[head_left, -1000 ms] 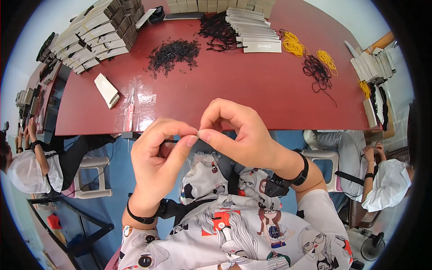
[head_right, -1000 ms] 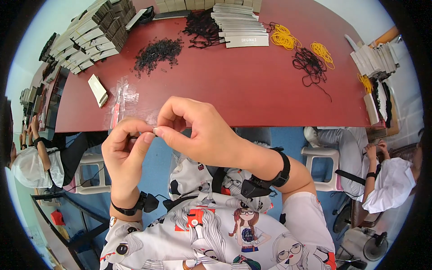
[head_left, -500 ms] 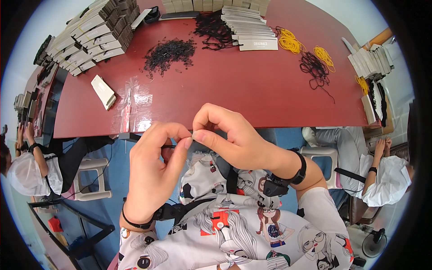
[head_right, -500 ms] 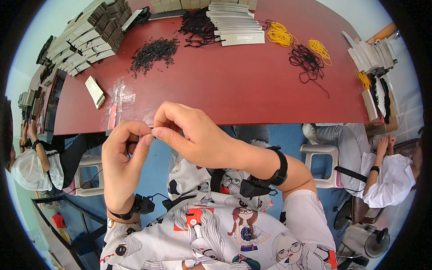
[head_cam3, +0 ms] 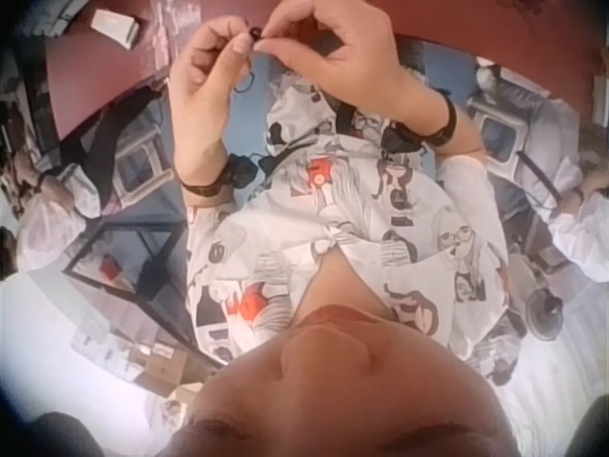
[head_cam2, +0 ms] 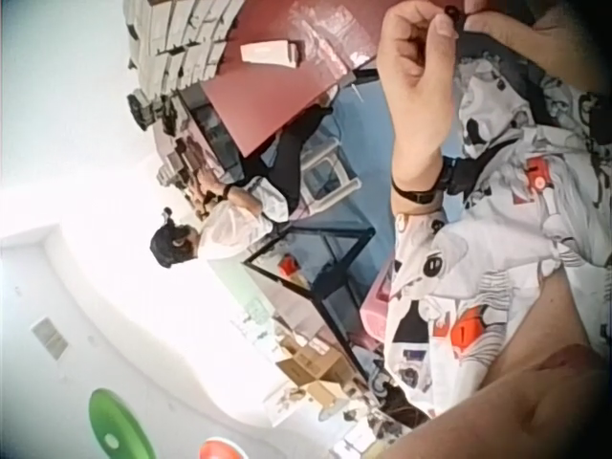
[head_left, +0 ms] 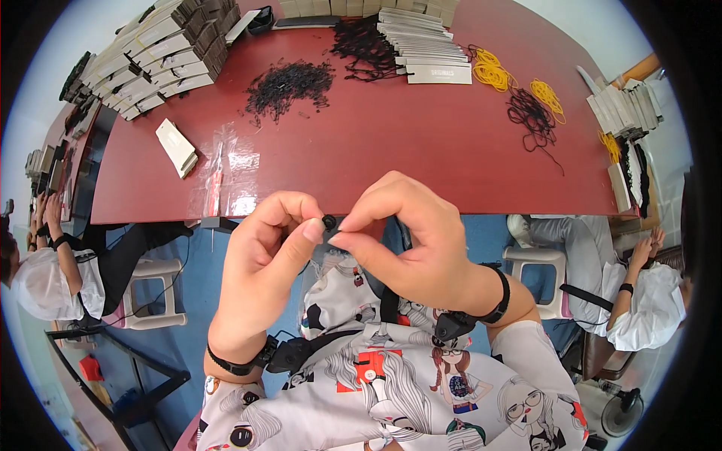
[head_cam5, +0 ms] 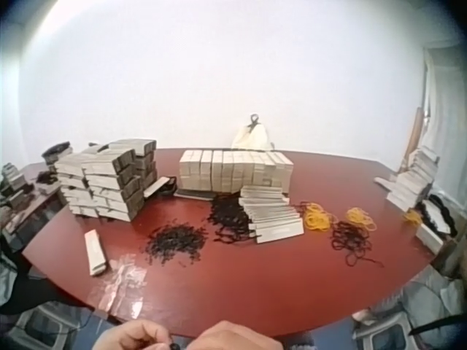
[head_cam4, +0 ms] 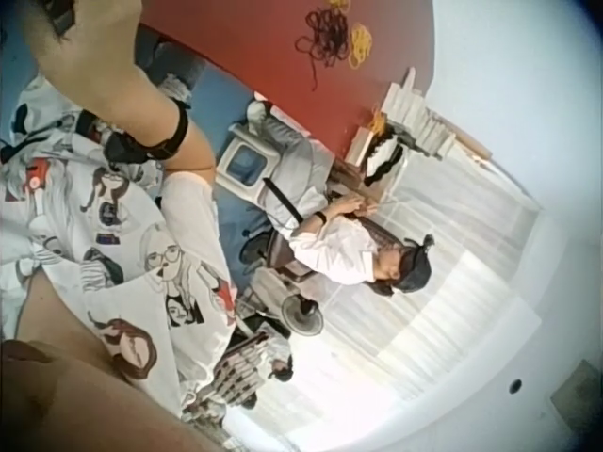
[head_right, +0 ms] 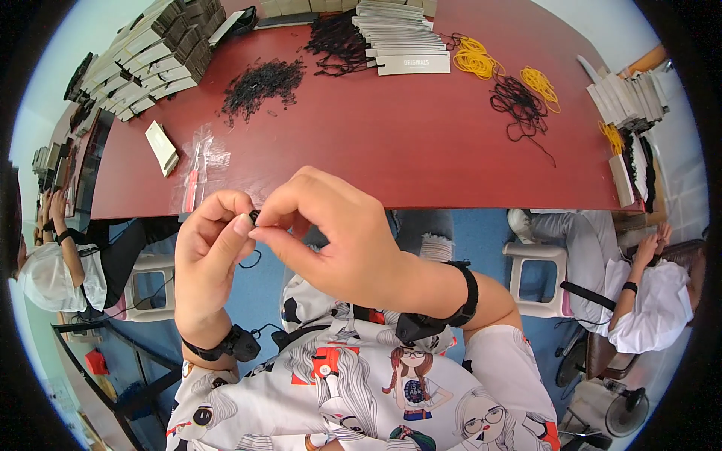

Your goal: Assembling clothing tags by looping and securing elastic strings through pre-punched holes.

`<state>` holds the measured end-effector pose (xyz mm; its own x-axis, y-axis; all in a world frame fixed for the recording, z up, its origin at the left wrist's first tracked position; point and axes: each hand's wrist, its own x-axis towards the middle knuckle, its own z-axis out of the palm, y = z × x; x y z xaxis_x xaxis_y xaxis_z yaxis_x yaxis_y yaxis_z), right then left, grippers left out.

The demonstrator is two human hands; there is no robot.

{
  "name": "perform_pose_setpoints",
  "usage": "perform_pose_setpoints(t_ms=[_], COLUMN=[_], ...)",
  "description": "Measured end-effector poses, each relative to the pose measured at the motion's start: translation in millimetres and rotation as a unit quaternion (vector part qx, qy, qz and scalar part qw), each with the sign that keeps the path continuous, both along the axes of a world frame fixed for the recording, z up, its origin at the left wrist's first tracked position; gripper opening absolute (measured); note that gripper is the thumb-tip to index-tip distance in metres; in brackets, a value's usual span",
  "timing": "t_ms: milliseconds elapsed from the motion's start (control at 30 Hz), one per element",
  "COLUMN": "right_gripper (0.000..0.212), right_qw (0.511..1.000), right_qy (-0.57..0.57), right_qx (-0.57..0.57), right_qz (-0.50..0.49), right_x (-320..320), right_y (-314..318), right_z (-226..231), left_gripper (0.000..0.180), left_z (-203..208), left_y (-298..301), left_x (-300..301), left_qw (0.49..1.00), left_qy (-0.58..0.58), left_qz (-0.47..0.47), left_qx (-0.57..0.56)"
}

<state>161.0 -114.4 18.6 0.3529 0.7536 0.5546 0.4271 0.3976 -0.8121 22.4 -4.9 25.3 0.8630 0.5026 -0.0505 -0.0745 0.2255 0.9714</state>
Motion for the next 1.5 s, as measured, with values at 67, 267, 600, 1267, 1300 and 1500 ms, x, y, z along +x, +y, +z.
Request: perform_pose_setpoints(t_ms=[67, 267, 600, 1267, 1300, 1500], right_gripper=[0.011, 0.013, 0.014, 0.013, 0.013, 0.015], right_qw=[0.998, 0.998, 0.965, 0.691, 0.691, 0.684], right_qy=[-0.045, 0.018, 0.188, 0.572, 0.571, 0.566], right_qx=[-0.030, -0.061, -0.131, -0.127, -0.128, -0.145], right_qz=[-0.016, 0.000, 0.128, 0.424, 0.424, 0.438], right_x=[-3, -4, 1, 7, 6, 11], right_y=[3, 3, 5, 17, 18, 22], right_z=[4, 3, -2, -22, -23, -26], left_gripper=[0.010, 0.010, 0.007, 0.009, 0.009, 0.011], left_z=[0, 1, -2, -11, -14, -17], left_y=[0, -4, -5, -3, -3, -1], left_x=[-1, -3, -6, -8, -9, -11], left_qw=[1.000, 0.999, 0.975, 0.948, 0.945, 0.922], left_qy=[-0.003, -0.009, -0.028, -0.036, -0.050, -0.047], left_qz=[0.007, 0.014, 0.042, 0.120, 0.134, 0.177], left_qx=[0.015, 0.031, 0.216, 0.292, 0.293, 0.340])
